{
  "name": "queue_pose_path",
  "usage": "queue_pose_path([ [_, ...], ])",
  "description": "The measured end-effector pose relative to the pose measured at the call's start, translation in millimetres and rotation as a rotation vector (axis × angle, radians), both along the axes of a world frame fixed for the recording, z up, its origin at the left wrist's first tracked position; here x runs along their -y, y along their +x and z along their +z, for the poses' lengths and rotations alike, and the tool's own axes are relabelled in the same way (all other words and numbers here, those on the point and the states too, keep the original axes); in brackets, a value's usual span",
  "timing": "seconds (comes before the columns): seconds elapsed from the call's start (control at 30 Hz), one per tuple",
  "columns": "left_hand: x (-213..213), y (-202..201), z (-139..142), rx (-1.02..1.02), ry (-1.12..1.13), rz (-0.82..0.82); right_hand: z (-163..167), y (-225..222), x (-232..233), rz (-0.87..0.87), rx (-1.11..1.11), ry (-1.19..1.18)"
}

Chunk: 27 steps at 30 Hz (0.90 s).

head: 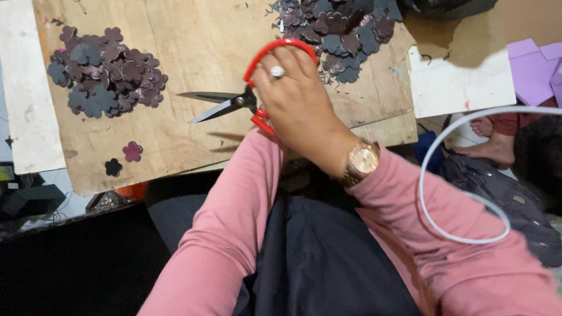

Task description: The person uses red-handled scissors to trim the edges of small, dark, flower-shaped fabric pieces. They hold each piece in the left hand and carefully cut along the perimeter with the right hand, then place the finished piece onto a pile on the wooden table.

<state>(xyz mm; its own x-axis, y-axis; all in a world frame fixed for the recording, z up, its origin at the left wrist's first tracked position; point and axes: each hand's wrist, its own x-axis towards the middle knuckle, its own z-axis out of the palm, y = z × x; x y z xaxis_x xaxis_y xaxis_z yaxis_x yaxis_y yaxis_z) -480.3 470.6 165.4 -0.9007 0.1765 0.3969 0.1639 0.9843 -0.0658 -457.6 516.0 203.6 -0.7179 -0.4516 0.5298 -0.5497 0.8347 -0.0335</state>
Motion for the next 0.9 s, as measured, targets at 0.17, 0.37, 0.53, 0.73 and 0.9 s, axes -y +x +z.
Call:
queue_pose_path([
  [0.17,27.5,-33.1,-37.9,-0.013,0.312,-0.479,-4.1,28.7,-7.7,-0.051,0.184,-0.395],
  [0.37,20.8,-55.4,-60.1,0.266,0.761,-0.379,-32.5,43.3,-37.4,-0.175,0.525,-0.824],
  [0.53,17.2,-46.4,-52.1,-0.104,0.646,-0.496,-70.6,29.5,-71.3,-0.176,0.298,-0.989],
  [0.73,4.8,-56.0,-52.8,-0.049,0.589,-0.591,-110.0,21.8,-86.6,-0.26,0.5,-1.275],
  [0.9,0.9,-60.4,-56.5,0.039,0.586,-0.544,-116.8,20.5,-87.9,-0.281,0.498,-1.259],
])
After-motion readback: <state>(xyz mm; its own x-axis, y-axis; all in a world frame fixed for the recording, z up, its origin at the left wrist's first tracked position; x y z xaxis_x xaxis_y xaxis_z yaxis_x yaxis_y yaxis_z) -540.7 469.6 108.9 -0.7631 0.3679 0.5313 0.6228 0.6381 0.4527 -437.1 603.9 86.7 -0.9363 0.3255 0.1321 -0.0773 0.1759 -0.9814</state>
